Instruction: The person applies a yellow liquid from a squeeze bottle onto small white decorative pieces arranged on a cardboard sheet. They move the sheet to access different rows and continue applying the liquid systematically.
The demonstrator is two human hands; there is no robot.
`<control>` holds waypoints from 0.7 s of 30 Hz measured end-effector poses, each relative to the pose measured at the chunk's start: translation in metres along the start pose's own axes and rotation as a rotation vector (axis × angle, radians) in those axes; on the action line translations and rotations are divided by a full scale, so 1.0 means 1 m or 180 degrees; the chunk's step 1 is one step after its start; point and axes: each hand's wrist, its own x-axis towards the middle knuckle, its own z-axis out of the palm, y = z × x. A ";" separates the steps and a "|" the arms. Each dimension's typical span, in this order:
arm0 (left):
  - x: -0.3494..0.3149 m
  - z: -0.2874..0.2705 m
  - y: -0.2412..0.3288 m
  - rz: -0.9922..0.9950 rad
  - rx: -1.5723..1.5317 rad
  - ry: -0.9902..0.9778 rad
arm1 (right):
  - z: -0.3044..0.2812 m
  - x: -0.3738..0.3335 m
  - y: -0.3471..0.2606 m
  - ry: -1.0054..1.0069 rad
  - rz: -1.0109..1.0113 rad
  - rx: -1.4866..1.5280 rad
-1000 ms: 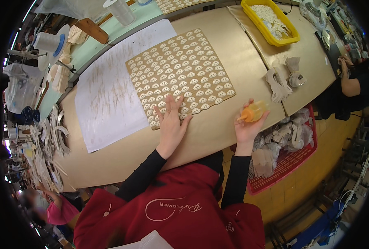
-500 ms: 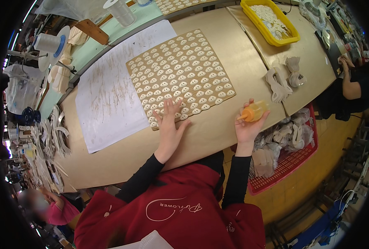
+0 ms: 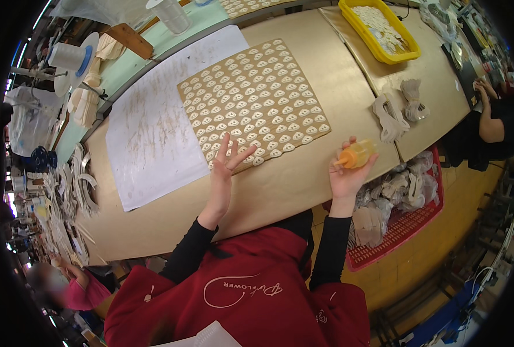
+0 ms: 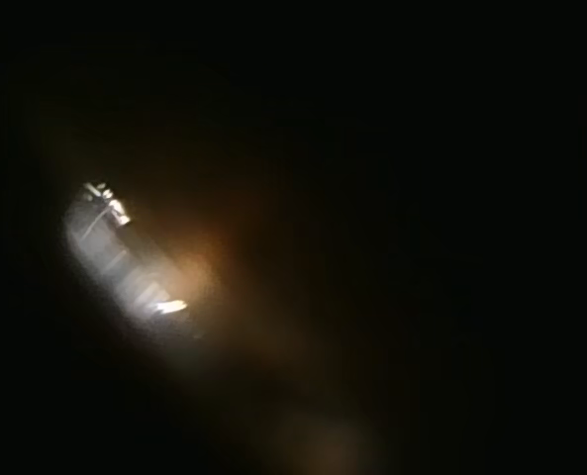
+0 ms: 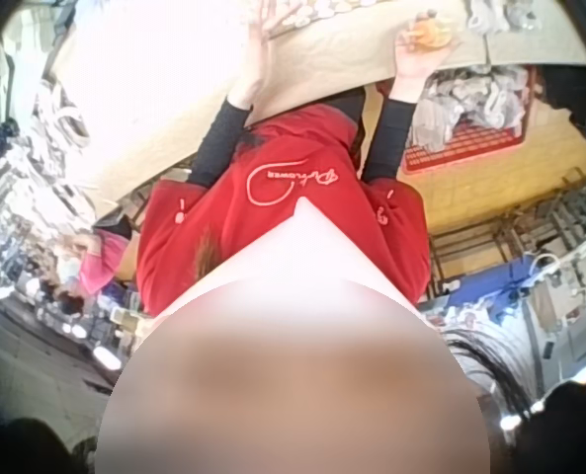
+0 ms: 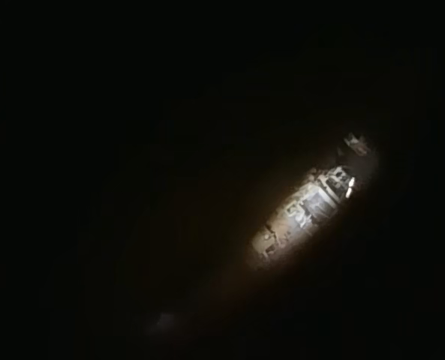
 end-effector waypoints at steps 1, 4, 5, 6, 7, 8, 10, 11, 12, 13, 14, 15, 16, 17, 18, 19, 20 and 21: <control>0.000 -0.001 0.005 -0.0269 -0.0496 0.0061 | 0.000 0.000 0.001 0.0003 -0.0001 -0.0022; 0.003 -0.005 0.018 -0.0895 -0.1809 0.0212 | -0.002 0.000 -0.002 -0.0056 0.0057 0.0131; 0.004 -0.009 0.022 -0.0927 -0.2152 0.0264 | -0.003 0.001 -0.002 -0.0051 0.0052 0.0104; 0.006 -0.014 0.025 -0.0970 -0.2482 0.0339 | -0.003 0.001 -0.002 -0.0078 0.0059 0.0135; 0.007 -0.022 0.028 -0.0830 -0.2177 0.0398 | -0.004 0.002 -0.002 -0.0109 0.0071 0.0168; 0.009 -0.032 0.030 -0.0713 -0.1860 0.0488 | -0.003 0.002 -0.002 -0.0119 0.0048 0.0158; 0.011 -0.055 0.030 -0.0411 -0.0439 0.0746 | -0.003 0.001 -0.003 -0.0083 0.0039 0.0184; 0.014 -0.070 0.029 -0.0251 0.0659 0.0906 | -0.004 0.001 -0.003 -0.0056 0.0034 0.0193; 0.018 -0.089 0.028 -0.0116 0.1749 0.1057 | -0.003 0.002 -0.003 -0.0106 0.0054 0.0159; 0.020 -0.104 0.025 0.0016 0.2843 0.1194 | -0.004 0.002 -0.003 -0.0097 0.0063 0.0172; 0.022 -0.118 0.021 0.0132 0.3943 0.1310 | -0.004 0.002 -0.004 -0.0088 0.0066 0.0187; 0.022 -0.129 0.018 -0.0038 0.5016 0.1338 | -0.004 0.002 -0.004 -0.0074 0.0064 0.0203; 0.021 -0.137 0.013 0.0205 0.4981 0.1312 | -0.005 0.002 -0.004 -0.0082 0.0073 0.0176; 0.020 -0.142 0.009 0.0172 0.4911 0.1226 | -0.005 0.003 -0.005 -0.0132 0.0076 0.0146; 0.018 -0.146 0.007 -0.0159 0.4801 0.1046 | -0.006 0.004 -0.005 -0.0176 0.0083 0.0115; 0.018 -0.150 0.005 0.0143 0.4795 0.1100 | -0.006 0.004 -0.005 -0.0246 0.0104 0.0125; 0.019 -0.152 0.005 0.0157 0.4746 0.1069 | -0.007 0.004 -0.005 -0.0217 0.0060 0.0065; 0.020 -0.153 0.005 0.0392 0.4699 0.1115 | -0.007 0.005 -0.005 -0.0159 0.0037 0.0022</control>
